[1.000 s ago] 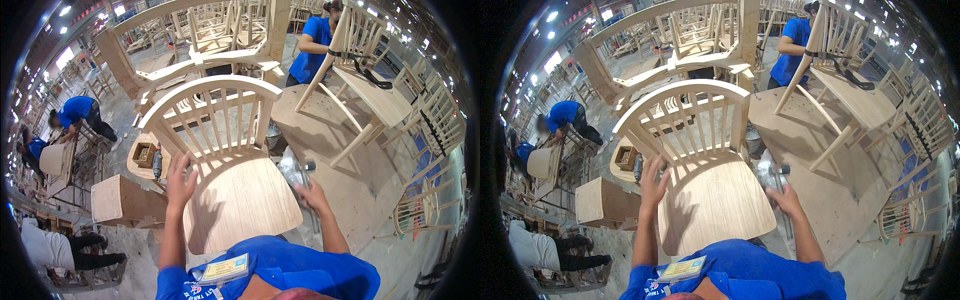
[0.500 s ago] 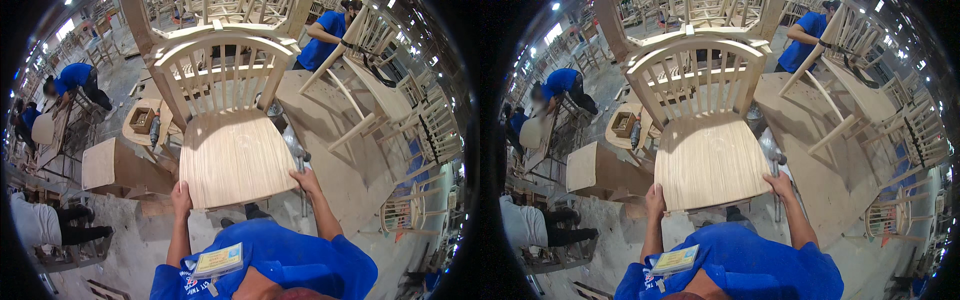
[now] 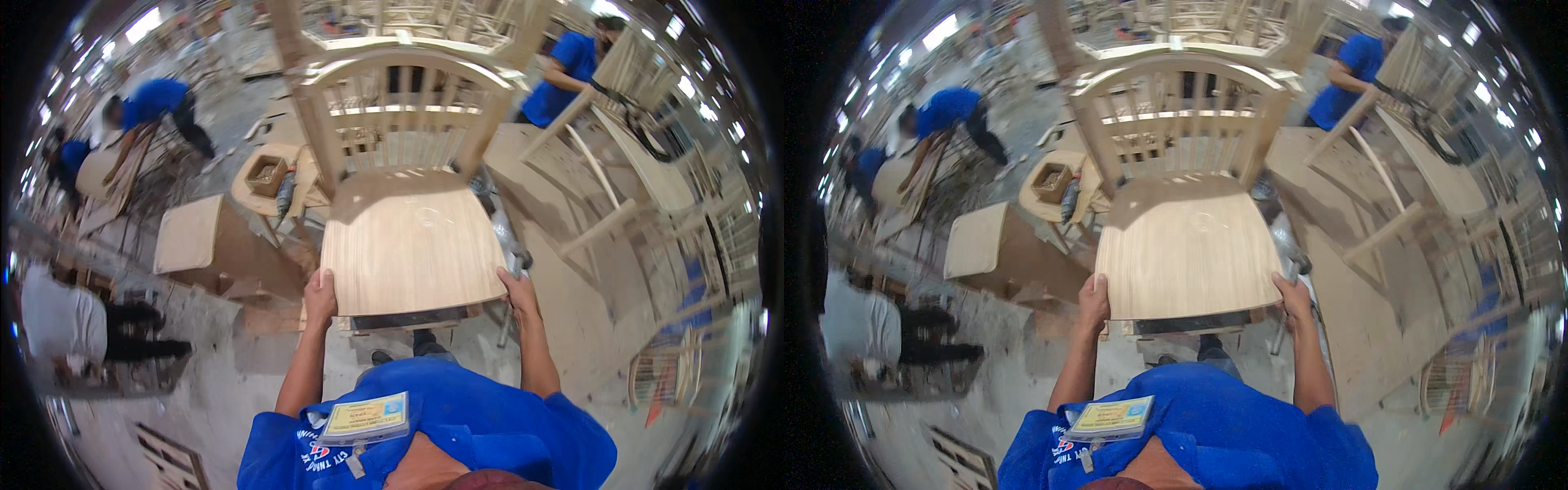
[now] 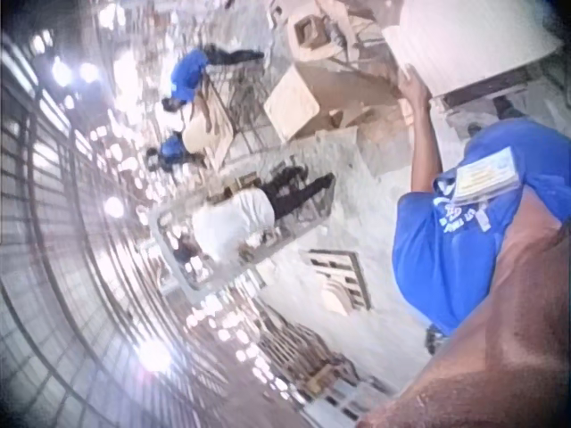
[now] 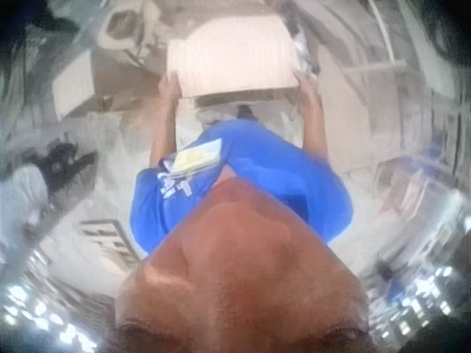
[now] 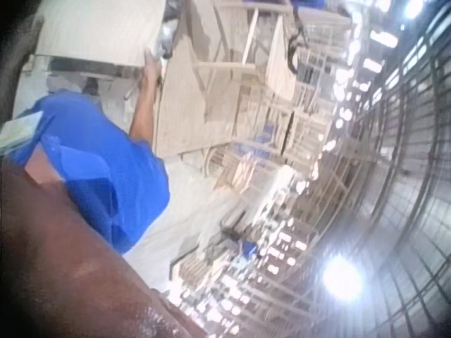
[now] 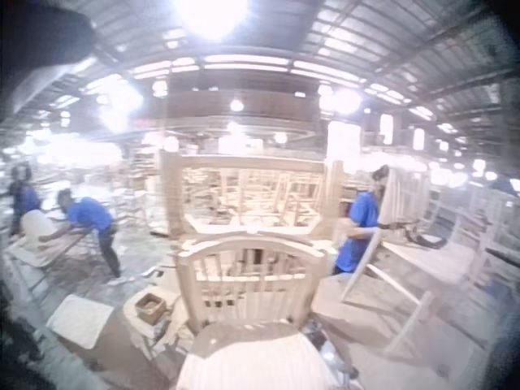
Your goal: The person wipes the surface of a wooden chair with a white cloth, focusing on the seat and backrest. They then lift the chair, turn it upside down, and wipe the underside of the seat and the legs. Finally, the person places the chair upright and moves it to a different location.
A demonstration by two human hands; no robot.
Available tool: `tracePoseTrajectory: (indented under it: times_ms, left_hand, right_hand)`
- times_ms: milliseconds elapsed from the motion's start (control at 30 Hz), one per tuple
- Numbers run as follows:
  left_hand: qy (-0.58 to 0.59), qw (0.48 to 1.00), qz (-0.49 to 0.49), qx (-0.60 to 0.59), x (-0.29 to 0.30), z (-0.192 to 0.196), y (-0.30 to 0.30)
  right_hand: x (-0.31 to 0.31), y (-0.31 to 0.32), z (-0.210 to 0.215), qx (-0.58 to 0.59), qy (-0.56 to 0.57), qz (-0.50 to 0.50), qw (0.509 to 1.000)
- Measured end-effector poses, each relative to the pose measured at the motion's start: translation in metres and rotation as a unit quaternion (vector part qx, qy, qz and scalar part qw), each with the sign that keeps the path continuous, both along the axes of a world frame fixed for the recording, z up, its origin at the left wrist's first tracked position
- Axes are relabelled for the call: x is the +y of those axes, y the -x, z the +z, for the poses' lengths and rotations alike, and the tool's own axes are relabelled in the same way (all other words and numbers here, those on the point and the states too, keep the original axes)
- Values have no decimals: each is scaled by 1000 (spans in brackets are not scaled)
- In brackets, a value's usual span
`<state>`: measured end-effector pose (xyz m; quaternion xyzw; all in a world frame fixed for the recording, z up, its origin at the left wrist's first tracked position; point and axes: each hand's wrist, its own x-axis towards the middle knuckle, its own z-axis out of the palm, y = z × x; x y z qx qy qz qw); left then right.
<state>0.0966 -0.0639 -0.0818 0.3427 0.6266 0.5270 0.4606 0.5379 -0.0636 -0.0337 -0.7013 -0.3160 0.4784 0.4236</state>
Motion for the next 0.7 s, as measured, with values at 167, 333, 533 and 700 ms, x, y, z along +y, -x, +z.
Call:
tracePoseTrajectory:
  times_ms: [167,333,533,700]
  left_hand:
    - [-30,999,-13,7,6,2,2]
    - [-47,999,4,-22,13,-6,-2]
    - [-54,998,11,-5,12,-4,-8]
    - [-25,1000,-12,0,7,1,-7]
  right_hand:
    - [-4,4,0,-12,17,-19,1000]
    - [4,-1,-10,10,16,-47,999]
    - [4,-7,-5,40,-4,-53,998]
    - [1,-3,-14,-11,-6,-88,996]
